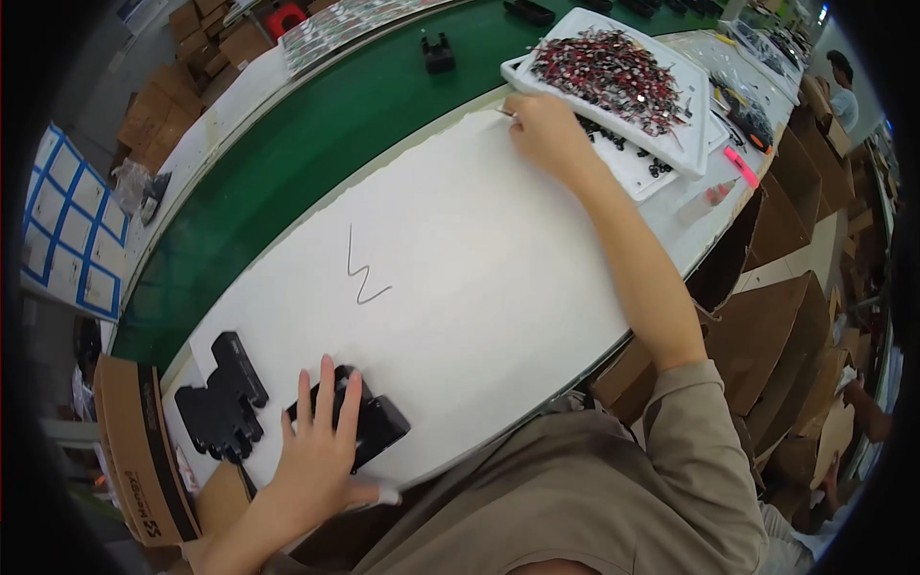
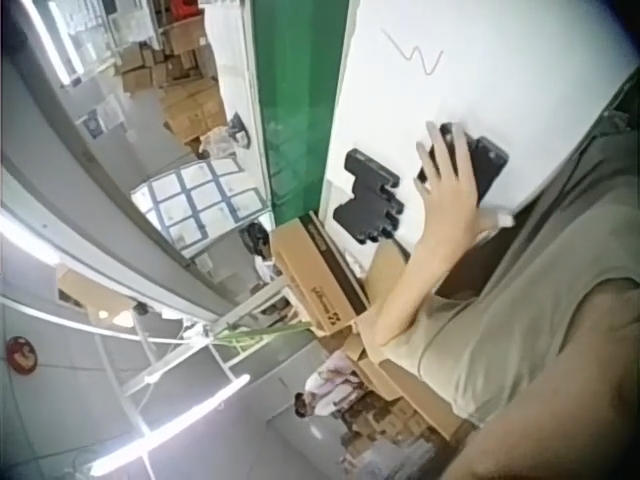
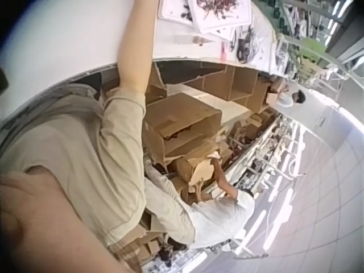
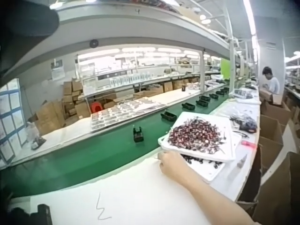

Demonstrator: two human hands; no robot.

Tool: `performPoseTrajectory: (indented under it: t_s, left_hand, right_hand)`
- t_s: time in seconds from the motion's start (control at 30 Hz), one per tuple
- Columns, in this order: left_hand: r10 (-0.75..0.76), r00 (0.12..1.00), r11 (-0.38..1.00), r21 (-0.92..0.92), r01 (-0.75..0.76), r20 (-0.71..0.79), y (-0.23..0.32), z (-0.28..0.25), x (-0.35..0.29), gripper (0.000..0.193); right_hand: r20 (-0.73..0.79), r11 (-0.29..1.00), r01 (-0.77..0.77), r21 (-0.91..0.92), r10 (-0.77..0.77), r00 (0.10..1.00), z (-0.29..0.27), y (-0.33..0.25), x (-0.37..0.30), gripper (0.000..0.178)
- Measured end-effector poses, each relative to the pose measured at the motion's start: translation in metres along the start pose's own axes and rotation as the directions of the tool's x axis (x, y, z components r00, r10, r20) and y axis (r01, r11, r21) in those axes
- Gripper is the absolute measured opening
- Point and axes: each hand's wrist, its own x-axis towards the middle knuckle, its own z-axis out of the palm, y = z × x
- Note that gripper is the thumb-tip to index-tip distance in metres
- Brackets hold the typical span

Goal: The person assembles electronic components into black plastic housings by hand, taking the components from a plastic tray and the housings from cardboard boxes.

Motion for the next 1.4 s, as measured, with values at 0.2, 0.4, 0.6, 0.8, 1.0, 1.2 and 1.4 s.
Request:
performPoseTrajectory:
  t_s: [0.2,0.4,0.6,0.8,1.0,1.2,1.4]
  left_hand:
    - [0.106,0.878,0.991,-0.022,-0.131,-0.467,-0.027,0.033,0.028,0.112]
    - [0.232,0.795,0.966,0.036,-0.257,-0.560,-0.030,-0.008,0.077,0.091]
    - [0.459,0.625,0.886,0.273,-0.375,-0.632,-0.013,-0.071,0.184,0.083]
    - [0.486,0.661,0.874,0.322,-0.364,-0.571,0.005,-0.106,0.254,0.088]
    - [0.366,0.673,0.889,0.028,-0.456,-0.643,0.003,-0.113,0.267,0.085]
    - [0.168,0.797,0.870,-0.292,-0.396,-0.581,-0.057,-0.113,0.265,0.060]
    - [0.227,0.780,0.560,-0.577,-0.594,-0.583,-0.061,-0.109,0.276,0.054]
  right_hand:
    - [-0.011,0.999,-0.035,0.041,0.036,0.999,-0.003,0.001,-0.002,0.022]
    - [-0.069,0.991,-0.060,0.123,0.069,0.995,-0.002,0.005,-0.001,0.022]
    - [-0.180,0.960,-0.099,0.262,0.149,0.972,-0.006,0.006,0.003,0.021]
    - [-0.285,0.939,-0.083,0.333,0.184,0.941,-0.008,0.007,0.005,0.020]
    - [-0.215,0.868,-0.144,0.475,0.273,0.938,-0.012,0.008,0.006,0.019]
    - [-0.129,0.757,-0.140,0.638,0.285,0.950,-0.011,0.004,0.008,0.016]
    - [-0.098,0.728,-0.069,0.682,0.184,0.978,-0.011,-0.005,0.008,0.012]
